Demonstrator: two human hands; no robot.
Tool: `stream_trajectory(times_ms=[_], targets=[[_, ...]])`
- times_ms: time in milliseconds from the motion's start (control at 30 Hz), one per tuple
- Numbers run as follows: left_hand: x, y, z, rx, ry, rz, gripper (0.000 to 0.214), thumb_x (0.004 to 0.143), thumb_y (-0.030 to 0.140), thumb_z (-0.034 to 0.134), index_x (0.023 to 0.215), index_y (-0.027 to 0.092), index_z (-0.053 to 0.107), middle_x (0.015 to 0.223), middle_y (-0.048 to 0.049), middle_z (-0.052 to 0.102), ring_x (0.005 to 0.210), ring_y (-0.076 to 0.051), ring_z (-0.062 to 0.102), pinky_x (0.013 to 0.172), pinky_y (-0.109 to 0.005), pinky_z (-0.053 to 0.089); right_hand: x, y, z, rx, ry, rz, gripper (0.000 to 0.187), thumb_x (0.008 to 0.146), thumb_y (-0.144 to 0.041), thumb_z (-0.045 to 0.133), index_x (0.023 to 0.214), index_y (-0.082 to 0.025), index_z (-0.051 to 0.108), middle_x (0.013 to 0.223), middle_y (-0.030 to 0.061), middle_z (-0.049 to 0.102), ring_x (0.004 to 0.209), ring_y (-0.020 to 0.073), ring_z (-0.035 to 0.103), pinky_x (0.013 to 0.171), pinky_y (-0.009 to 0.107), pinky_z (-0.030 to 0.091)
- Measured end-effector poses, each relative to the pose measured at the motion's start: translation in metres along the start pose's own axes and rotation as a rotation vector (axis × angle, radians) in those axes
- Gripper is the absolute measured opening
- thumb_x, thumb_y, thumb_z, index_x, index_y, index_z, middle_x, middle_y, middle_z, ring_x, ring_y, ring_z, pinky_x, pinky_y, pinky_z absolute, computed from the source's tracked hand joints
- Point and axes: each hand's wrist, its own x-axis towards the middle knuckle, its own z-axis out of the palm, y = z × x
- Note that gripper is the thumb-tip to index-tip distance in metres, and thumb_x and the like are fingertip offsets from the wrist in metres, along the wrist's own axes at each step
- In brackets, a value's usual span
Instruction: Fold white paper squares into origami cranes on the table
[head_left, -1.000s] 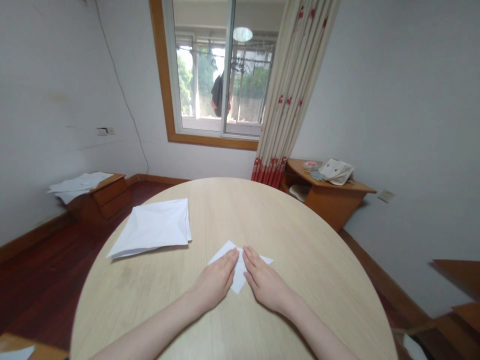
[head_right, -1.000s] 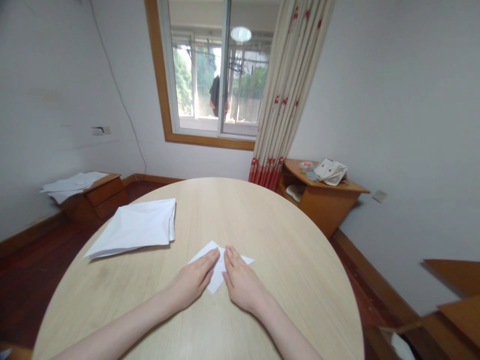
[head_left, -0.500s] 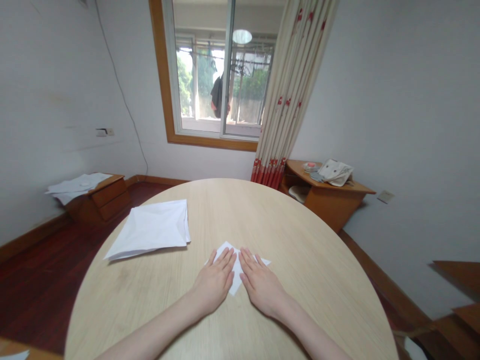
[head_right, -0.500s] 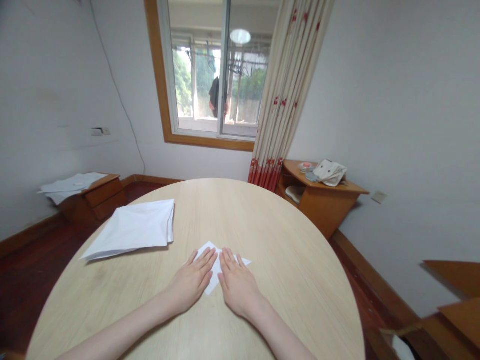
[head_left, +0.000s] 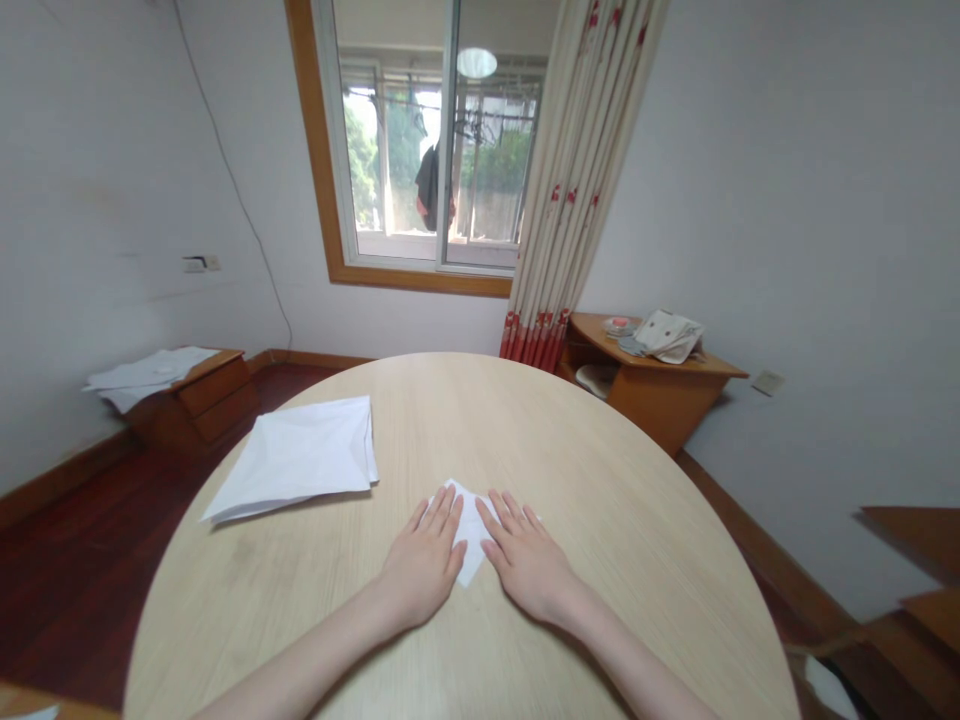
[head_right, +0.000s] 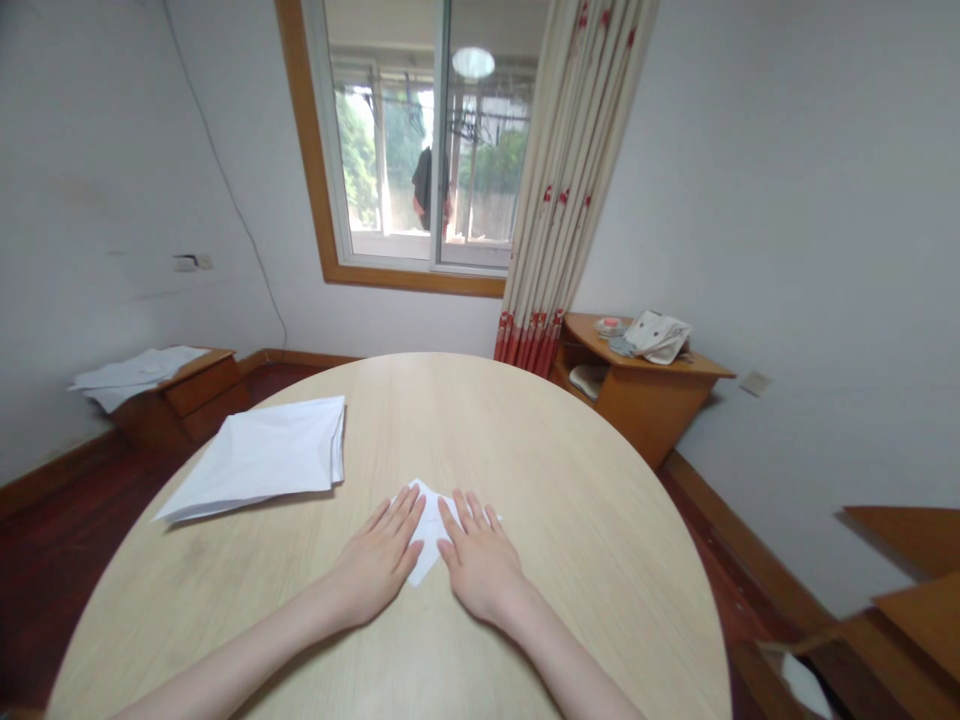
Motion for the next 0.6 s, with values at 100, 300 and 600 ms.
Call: stream_trajectory(times_ms=[100, 300, 600], targets=[[-0.001, -0.002, 0.008, 0.004, 0.049, -0.021, 0.056, 0.099, 0.035, 0.029, 0.147, 0.006, 0.028, 0.153, -0.0173, 0.021, 0.143, -0.026, 0.017, 0.114, -0.045, 0.027, -0.001, 0.0, -0.002, -0.015, -0.006, 0.03, 0.058, 0.098, -0.038, 0.025, 0.15, -0.014, 0.019, 0.157, 0.0088, 0.011, 0.145, 0.024, 0.007, 0.117, 0.045, 0.01], [-0.002, -0.004, 0.026, 0.005, 0.187, -0.071, 0.062, 0.098, 0.039, 0.031, 0.145, 0.0, 0.024, 0.15, -0.0256, 0.027, 0.141, -0.031, 0.02, 0.113, -0.05, 0.027, 0.0, 0.005, 0.004, -0.011, 0.032, 0.038, 0.068, 0.097, -0.046, 0.023, 0.149, -0.002, 0.016, 0.155, 0.0147, 0.009, 0.144, 0.0246, 0.006, 0.117, 0.045, 0.013], [-0.005, -0.005, 0.027, -0.012, 0.256, -0.151, 0.066, 0.095, 0.045, 0.04, 0.144, 0.001, 0.029, 0.15, -0.0279, 0.026, 0.14, -0.038, 0.019, 0.111, -0.057, 0.026, 0.004, 0.016, 0.017, -0.003, 0.145, 0.077, 0.076, 0.095, -0.054, 0.023, 0.147, 0.001, 0.024, 0.153, 0.0201, 0.017, 0.143, 0.0284, 0.013, 0.117, 0.045, 0.018]])
